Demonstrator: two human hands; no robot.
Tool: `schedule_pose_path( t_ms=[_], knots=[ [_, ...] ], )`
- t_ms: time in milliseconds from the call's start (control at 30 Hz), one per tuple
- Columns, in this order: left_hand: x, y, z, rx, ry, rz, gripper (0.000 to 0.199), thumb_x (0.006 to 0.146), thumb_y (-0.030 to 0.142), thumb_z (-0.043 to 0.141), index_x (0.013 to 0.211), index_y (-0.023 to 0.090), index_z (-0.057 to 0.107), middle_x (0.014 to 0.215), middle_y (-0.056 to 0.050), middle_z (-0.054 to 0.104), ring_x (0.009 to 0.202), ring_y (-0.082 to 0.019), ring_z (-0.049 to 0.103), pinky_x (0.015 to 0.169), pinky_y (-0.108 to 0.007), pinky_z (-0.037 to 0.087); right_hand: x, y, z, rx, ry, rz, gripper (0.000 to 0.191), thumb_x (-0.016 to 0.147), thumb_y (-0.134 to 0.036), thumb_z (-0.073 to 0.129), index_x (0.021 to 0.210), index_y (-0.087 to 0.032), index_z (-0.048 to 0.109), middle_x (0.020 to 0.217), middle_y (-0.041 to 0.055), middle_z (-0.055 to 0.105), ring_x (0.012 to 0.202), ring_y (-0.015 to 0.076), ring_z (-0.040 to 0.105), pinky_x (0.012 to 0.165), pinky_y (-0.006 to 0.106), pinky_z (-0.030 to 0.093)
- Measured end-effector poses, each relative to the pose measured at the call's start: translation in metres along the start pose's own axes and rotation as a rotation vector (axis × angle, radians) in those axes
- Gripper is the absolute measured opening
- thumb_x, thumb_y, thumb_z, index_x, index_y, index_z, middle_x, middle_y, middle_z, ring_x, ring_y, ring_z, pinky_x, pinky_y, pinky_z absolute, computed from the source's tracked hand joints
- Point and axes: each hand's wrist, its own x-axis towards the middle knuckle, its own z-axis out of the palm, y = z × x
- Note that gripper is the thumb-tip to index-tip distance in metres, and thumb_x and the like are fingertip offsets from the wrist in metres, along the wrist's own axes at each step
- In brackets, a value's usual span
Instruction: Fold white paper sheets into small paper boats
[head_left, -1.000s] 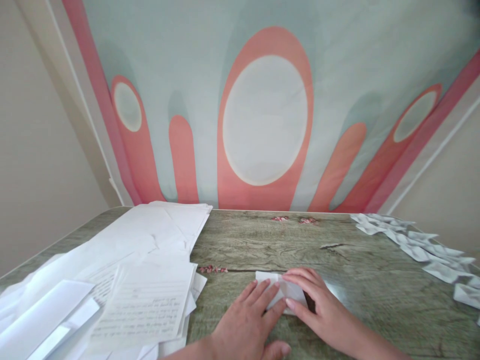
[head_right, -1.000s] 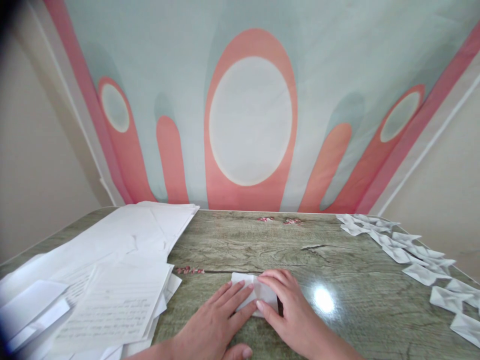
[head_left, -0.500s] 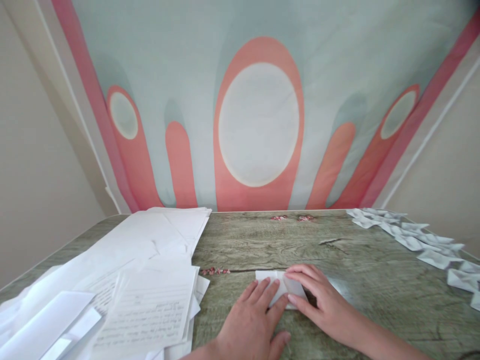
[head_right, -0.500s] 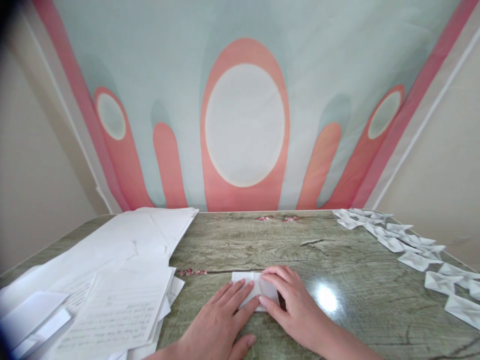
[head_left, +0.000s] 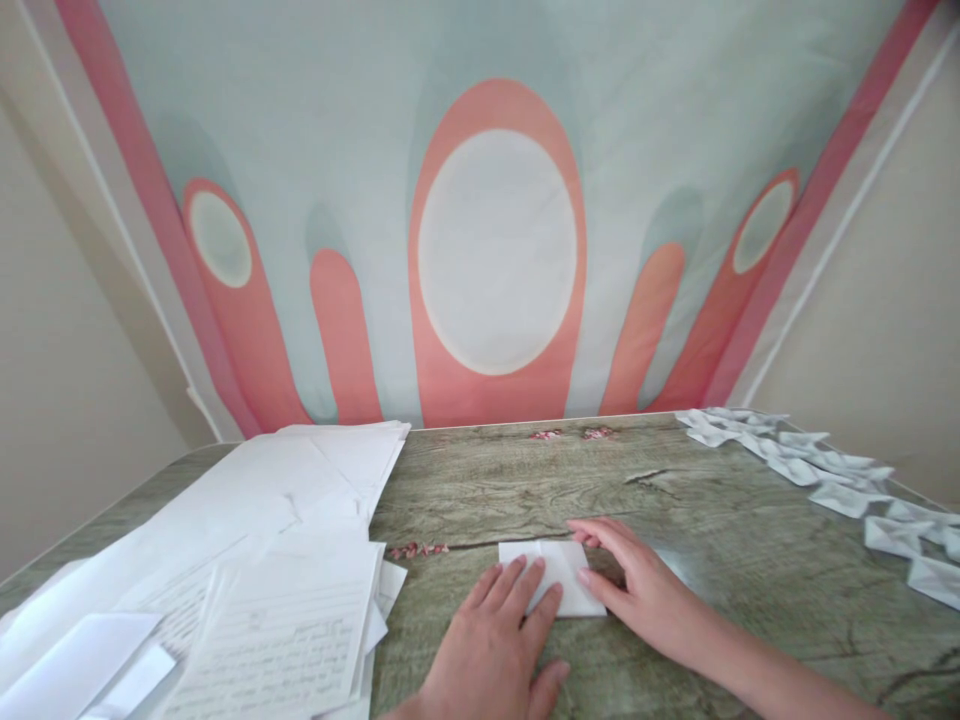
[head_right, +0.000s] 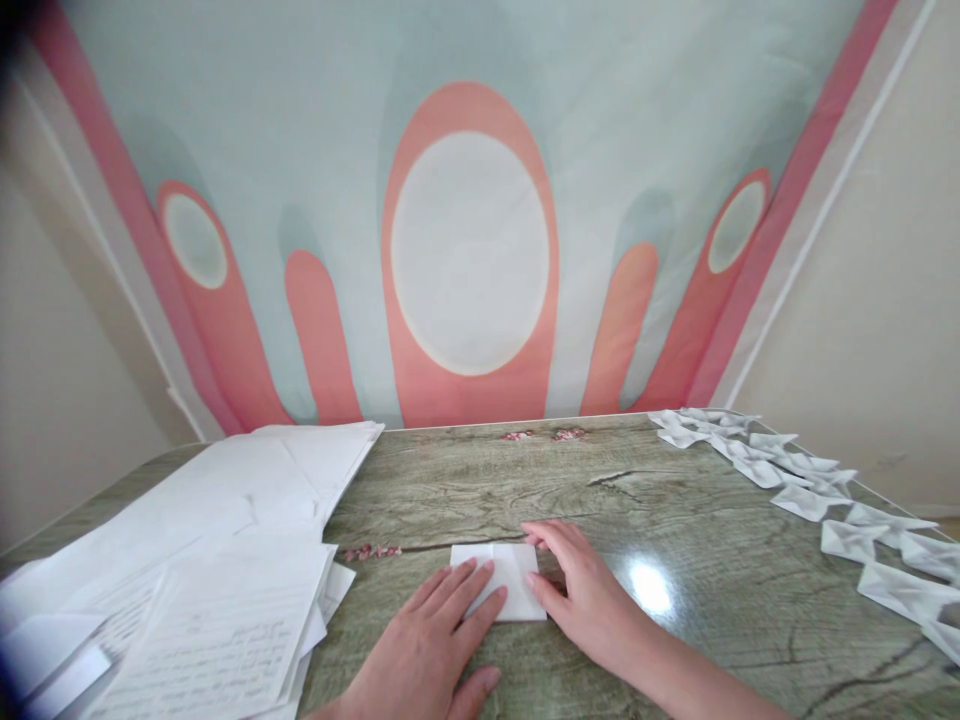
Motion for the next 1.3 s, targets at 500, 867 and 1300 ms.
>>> schedule_pose_path(
  t_ms=[500,867,1300],
  knots=[
    [-0.002,0.003,-0.005,-0.026,-0.012,-0.024,0.052,0.089,0.051,0.032,0.136,0.027,0.032,0.144,-0.005,0.027,0.131,-0.027,0.024,0.107,-0.046,0.024,-0.001,0.004,0.004,-0.022,0.044,-0.023,0.041,0.075,-0.017,0.052,0.115,-0.023,0.046,0.106,0.0061,0.055,0.101,0.0206,0.051,0.090,0.038,0.041],
    [-0.002,0.002,-0.001,-0.026,-0.013,-0.020,0.054,0.088,0.049,0.036,0.137,0.029,0.027,0.146,-0.003,0.024,0.132,-0.027,0.022,0.107,-0.046,0.022,-0.002,-0.008,-0.004,-0.036,-0.018,-0.072,0.028,0.083,-0.024,0.049,0.111,-0.023,0.054,0.114,0.0072,0.051,0.109,0.0212,0.045,0.095,0.040,0.037],
    [-0.002,0.003,0.001,0.012,0.009,-0.010,0.059,0.086,0.046,0.042,0.139,0.027,0.024,0.146,-0.004,0.023,0.133,-0.025,0.020,0.108,-0.044,0.021,-0.006,-0.027,-0.012,-0.257,-0.143,-0.286,0.031,0.087,-0.037,0.048,0.116,-0.026,0.056,0.116,0.0056,0.059,0.104,0.0208,0.052,0.090,0.040,0.038]
  ],
)
